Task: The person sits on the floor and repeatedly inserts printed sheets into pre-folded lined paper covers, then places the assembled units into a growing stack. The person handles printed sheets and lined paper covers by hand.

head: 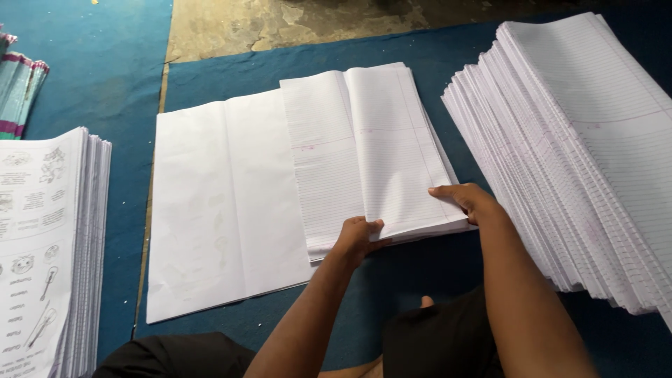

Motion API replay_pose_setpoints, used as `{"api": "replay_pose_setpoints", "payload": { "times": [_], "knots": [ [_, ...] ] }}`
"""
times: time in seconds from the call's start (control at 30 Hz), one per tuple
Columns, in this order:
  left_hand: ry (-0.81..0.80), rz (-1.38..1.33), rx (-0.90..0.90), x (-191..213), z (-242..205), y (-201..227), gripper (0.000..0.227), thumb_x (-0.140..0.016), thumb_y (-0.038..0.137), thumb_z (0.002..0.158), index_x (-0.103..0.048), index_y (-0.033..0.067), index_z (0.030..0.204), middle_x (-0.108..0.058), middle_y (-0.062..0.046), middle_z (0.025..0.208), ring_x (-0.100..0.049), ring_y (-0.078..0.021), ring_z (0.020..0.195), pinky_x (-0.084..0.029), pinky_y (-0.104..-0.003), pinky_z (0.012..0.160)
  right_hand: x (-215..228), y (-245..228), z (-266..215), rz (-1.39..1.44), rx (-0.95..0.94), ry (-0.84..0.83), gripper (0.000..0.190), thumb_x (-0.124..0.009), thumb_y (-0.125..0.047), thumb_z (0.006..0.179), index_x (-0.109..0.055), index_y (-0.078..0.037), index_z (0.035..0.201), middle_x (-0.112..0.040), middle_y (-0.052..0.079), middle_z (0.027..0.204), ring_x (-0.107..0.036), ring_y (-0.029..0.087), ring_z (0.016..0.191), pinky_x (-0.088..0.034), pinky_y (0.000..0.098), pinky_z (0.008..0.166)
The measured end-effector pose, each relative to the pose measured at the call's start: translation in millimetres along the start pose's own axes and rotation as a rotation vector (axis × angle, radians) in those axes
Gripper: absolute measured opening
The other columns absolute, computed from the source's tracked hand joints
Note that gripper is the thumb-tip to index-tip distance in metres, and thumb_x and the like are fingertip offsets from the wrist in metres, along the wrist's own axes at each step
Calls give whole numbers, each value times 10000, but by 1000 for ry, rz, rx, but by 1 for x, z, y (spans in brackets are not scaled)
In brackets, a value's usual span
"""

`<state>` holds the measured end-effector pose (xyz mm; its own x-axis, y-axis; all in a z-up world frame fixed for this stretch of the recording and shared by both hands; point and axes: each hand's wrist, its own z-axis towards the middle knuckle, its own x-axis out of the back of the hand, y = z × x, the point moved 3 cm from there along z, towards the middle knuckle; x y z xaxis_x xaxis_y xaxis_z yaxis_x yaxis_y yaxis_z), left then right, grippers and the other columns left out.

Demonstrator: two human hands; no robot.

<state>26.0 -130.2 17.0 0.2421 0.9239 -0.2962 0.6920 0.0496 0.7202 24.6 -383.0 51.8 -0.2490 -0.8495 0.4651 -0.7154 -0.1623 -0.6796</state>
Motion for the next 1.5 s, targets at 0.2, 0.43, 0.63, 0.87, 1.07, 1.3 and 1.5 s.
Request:
{"api": "replay_pose_setpoints", "payload": {
  "times": [0.2,0.43,0.63,0.87,1.07,1.3,1.5],
  "knots": [
    [62,243,-79,18,7,-4,373,-552,141,977,-557,-135,1227,-660,-292,1130,-724,-304,962,-663,-311,757,-18,-3,-7,161,-44,-167,816,-750,-263,867,-342,149,1441,-589,411,1220,-745,339,1019,-617,302,655],
    [70,139,-109,50,25,-18,334,-617,101,955,-593,-123,1202,-651,-212,1057,-699,-250,878,-664,-343,737,-29,-6,-12,231,157,-164,651,-690,-128,881,-458,3,1475,-662,286,1240,-733,313,1002,-641,336,727],
    [183,219,-173,119,11,-6,330,-629,199,938,-638,-88,1101,-708,-190,934,-740,-251,754,-633,-341,592,-39,-22,-29,290,351,-171,549,-665,-92,904,-536,12,1427,-690,238,1231,-725,277,1025,-626,347,818],
    [333,473,-200,237,-27,15,387,-633,358,939,-703,-21,974,-719,-136,825,-724,-219,663,-570,-350,508,-93,-39,-59,323,393,-287,534,-661,-138,900,-544,11,1399,-689,236,1198,-721,289,1028,-632,375,835],
    [571,564,-181,355,-69,27,346,-693,318,877,-739,9,1025,-757,-136,879,-741,-220,694,-587,-368,537,-162,-40,-64,306,406,-412,526,-689,-183,883,-574,2,1361,-699,205,1160,-705,270,1051,-617,399,874],
    [980,808,-147,430,-120,15,354,-760,267,805,-738,33,1070,-735,-185,1096,-689,-351,1054,-537,-458,906,-232,-29,-68,232,428,-462,495,-713,-205,876,-628,-14,1324,-715,180,1131,-681,259,1053,-569,397,929],
    [963,945,-61,447,-118,10,377,-789,261,833,-730,-20,1077,-699,-245,1156,-662,-398,1092,-547,-472,899,-268,-14,-72,209,439,-444,500,-678,-202,880,-602,-22,1340,-710,182,1164,-686,257,1095,-559,393,969]
  ]
}}
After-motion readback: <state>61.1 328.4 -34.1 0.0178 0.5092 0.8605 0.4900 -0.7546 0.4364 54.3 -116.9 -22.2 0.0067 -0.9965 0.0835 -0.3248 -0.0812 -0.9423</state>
